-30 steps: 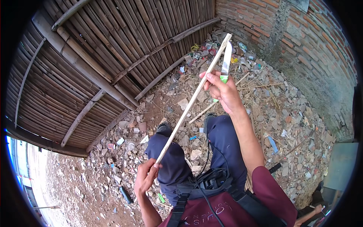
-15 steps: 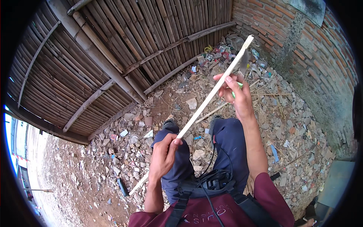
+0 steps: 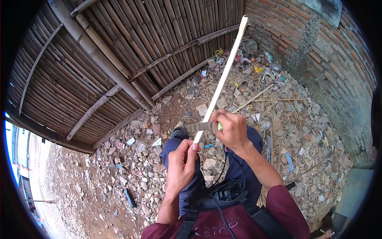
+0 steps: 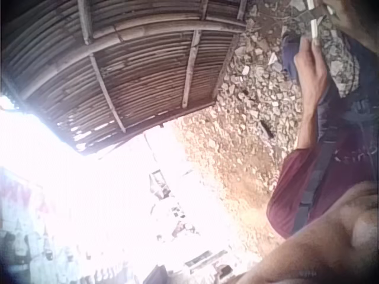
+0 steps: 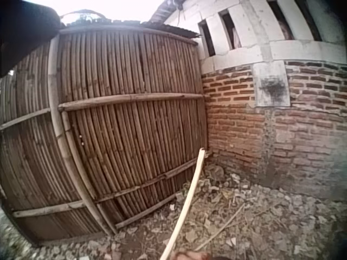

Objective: The person uses a knife to shave the surface and sharpen the end of a long bamboo stick by hand. They repeat the shaving motion along the length of the stick several times.

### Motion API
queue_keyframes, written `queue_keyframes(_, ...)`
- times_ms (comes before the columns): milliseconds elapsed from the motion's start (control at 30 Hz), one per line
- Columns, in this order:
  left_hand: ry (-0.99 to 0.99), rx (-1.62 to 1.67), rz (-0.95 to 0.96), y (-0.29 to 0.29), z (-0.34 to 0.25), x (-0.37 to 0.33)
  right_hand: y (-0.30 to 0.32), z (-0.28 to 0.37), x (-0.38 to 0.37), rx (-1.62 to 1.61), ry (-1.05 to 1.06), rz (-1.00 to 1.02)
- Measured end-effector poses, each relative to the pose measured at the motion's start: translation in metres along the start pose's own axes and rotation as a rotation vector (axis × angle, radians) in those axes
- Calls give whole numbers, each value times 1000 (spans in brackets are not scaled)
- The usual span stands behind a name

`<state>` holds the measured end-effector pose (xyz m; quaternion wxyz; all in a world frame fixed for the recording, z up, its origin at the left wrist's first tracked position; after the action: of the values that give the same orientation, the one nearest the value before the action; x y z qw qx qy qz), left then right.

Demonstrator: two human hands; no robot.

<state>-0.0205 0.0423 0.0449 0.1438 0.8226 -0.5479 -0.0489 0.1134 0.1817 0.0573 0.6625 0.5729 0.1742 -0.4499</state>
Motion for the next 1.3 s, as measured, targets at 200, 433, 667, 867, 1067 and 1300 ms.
queue_keyframes(200, -48, -96, -94, -1, -17, 4, 1, -1, -6, 84, 0, -2)
queue_keyframes(433, -5, -42, -58, -4, -13, -1, -2, 9, -7, 29, 30, -85)
queue_keyframes(667, -37, -68, -99, -6, -16, 1, 2, 4, -12, 75, -1, -74)
queue_keyframes(867, 4, -99, -67, -11, -4, 15, 28, -37, -33, 186, -104, -198)
queue_keyframes(1067, 45, -101, -23, -11, 1, 31, 50, -81, -41, 302, -228, -240)
queue_keyframes(1300, 20, -113, -83, -6, -7, 23, 22, -26, -18, 140, -66, -133)
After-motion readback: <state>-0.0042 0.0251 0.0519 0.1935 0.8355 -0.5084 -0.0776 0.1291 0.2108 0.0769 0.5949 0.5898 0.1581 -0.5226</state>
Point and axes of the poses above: each hand's wrist, its own x-axis away from the middle knuckle, its own y-axis out of the back of the hand, z = x × y, the point moved 7 cm from there along -x, towards the middle knuckle, and after that the axes turned 10 degrees about y, right-handed, at the moved point
